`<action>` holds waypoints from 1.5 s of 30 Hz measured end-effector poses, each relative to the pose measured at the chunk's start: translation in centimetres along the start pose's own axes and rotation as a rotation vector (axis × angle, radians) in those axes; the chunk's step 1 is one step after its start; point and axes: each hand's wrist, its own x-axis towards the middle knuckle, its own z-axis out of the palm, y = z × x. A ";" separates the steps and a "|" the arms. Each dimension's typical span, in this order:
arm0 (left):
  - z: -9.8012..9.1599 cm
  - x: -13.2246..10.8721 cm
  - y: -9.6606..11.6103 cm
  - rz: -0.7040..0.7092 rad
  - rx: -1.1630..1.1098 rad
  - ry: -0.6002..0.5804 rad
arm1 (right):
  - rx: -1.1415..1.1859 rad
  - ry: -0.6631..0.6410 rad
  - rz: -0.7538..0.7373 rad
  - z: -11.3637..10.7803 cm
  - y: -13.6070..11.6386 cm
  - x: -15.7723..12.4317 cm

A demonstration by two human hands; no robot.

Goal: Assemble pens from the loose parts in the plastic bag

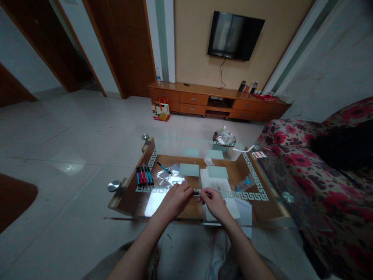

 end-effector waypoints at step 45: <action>-1.0 0.3 -0.1 -0.073 -0.446 0.020 | 0.009 0.024 -0.055 -0.6 -2.9 0.8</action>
